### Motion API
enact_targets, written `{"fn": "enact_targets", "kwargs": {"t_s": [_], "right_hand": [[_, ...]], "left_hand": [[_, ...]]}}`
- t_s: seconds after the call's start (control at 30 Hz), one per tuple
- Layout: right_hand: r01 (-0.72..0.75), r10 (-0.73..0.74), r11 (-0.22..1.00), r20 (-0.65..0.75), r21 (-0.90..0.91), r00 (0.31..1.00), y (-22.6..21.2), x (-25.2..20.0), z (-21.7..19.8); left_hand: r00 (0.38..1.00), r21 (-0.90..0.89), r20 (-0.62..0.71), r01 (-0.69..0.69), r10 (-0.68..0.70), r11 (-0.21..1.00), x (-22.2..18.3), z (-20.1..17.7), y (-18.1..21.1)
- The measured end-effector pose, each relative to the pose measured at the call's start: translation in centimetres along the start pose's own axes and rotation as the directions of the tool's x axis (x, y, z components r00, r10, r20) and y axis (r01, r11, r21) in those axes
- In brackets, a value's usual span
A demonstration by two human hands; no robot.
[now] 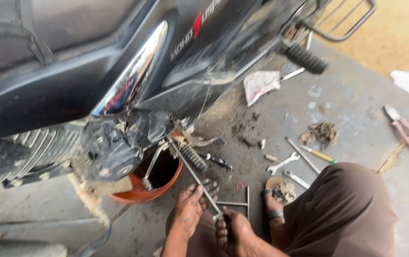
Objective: The person crouches beside a motorcycle and wipes engine parts with a rag, then works at the engine's chain and sprocket area, fitting a black plastic cover back onto the engine case and tightening it using a T-handle wrench. They continue turning the wrench on the engine area through the end of the clip.
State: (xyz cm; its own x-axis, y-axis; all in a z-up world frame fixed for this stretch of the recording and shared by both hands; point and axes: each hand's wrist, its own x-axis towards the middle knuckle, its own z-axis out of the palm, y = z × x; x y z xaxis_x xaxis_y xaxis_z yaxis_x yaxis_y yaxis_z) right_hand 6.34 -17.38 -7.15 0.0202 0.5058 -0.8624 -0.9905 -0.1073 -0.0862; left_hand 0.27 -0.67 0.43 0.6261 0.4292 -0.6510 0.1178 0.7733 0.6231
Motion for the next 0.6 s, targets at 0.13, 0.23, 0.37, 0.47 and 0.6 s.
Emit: {"fn": "enact_targets", "kwargs": {"t_s": [0.13, 0.23, 0.37, 0.47, 0.6], "right_hand": [[0.085, -0.107, 0.858, -0.015, -0.506, 0.994, -1.6, -0.6, -0.3], [0.241, -0.311, 0.798, -0.037, -0.552, 0.950, -1.8, 0.9, -0.1], [0.338, -0.468, 0.721, -0.066, -0.605, 0.881, 0.6, 3.0, -2.2], [0.400, -0.559, 0.660, -0.059, -0.636, 0.827, 2.0, 4.9, -3.1], [0.116, -0.170, 0.838, -0.053, -0.533, 0.984, 1.9, 5.2, -4.1]], "left_hand": [[0.998, 0.005, -0.060, 0.034, -0.034, 0.999, 0.2, 0.0, -0.2], [1.000, -0.012, -0.014, -0.017, 0.017, 1.000, 1.2, -1.0, -1.1], [0.999, 0.052, -0.023, -0.034, 0.035, 0.998, 0.7, -0.8, -0.9], [0.999, 0.102, -0.029, 0.025, -0.022, 0.994, 0.8, -1.5, -1.5], [0.999, 0.133, -0.036, -0.008, 0.012, 0.991, 1.8, -2.1, -2.1]]}}
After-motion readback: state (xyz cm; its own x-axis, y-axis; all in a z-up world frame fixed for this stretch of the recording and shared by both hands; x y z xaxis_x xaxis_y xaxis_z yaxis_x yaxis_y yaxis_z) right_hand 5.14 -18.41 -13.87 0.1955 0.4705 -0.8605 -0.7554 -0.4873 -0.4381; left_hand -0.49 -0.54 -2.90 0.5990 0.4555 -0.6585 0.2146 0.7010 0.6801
